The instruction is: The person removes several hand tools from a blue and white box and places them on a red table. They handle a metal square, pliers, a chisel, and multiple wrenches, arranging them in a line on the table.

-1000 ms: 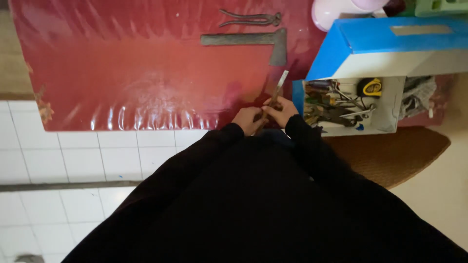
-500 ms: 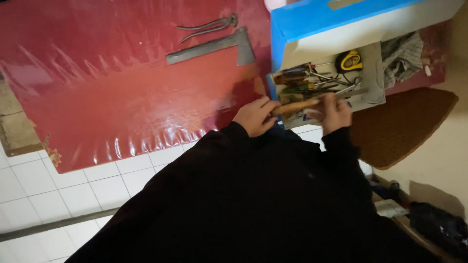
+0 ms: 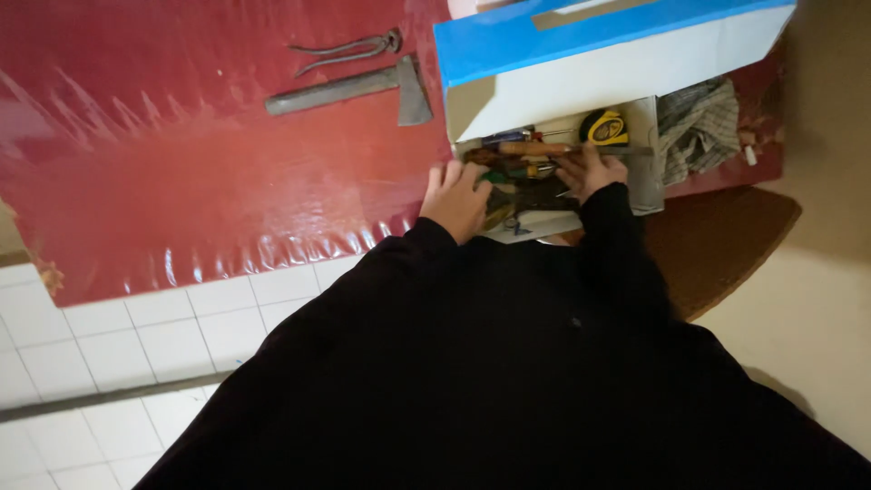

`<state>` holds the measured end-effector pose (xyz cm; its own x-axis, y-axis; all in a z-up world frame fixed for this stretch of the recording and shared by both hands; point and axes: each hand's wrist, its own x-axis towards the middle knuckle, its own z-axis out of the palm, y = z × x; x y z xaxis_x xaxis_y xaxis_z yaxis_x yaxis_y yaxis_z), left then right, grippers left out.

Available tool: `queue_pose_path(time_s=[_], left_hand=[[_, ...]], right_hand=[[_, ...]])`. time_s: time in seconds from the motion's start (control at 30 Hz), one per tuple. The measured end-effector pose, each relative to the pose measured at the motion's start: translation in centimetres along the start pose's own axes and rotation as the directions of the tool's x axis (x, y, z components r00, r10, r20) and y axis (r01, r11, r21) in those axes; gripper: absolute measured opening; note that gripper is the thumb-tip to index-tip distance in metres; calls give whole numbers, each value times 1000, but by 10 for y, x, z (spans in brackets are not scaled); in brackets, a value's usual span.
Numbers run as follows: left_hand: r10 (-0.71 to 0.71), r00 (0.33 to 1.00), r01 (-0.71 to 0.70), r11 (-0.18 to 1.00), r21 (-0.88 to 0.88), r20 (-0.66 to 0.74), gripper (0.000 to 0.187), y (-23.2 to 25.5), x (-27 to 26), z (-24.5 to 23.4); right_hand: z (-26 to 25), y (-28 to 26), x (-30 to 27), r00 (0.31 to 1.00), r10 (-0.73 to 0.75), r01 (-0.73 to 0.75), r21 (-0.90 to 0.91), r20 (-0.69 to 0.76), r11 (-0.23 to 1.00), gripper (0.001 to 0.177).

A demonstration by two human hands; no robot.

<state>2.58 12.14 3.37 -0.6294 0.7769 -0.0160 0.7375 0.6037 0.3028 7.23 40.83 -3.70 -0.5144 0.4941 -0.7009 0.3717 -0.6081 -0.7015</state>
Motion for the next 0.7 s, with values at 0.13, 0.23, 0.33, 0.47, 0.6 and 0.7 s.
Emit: queue_pose_path(time_s=[0.13, 0.23, 0.33, 0.47, 0.6, 0.7], left_hand=[[-120, 985, 142, 972, 186, -122, 32, 17, 6, -5], [-209, 977, 211, 973, 91, -38, 34, 24, 3, 3], [-203, 977, 212, 953, 215, -64, 31, 29, 2, 11], [-251, 967, 254, 935, 249, -43, 32, 32, 2, 16], [-245, 968, 250, 934, 254, -52, 37, 35, 1, 21], [-255, 966, 260, 931, 256, -54, 37, 32, 3, 23]], right_hand=[[-14, 18, 44, 984, 8, 2, -53, 178, 999, 48], [-12, 7, 36, 990, 60, -35, -191, 125, 981, 53], [-9, -5, 23, 978, 116, -22, -464, 175, 886, 51], [-10, 4, 20, 955, 86, 127, -655, 283, 745, 43], [3, -5, -18, 785, -242, 599, -799, 570, 60, 51], [15, -23, -44, 853, -83, 506, -855, 516, -111, 66]])
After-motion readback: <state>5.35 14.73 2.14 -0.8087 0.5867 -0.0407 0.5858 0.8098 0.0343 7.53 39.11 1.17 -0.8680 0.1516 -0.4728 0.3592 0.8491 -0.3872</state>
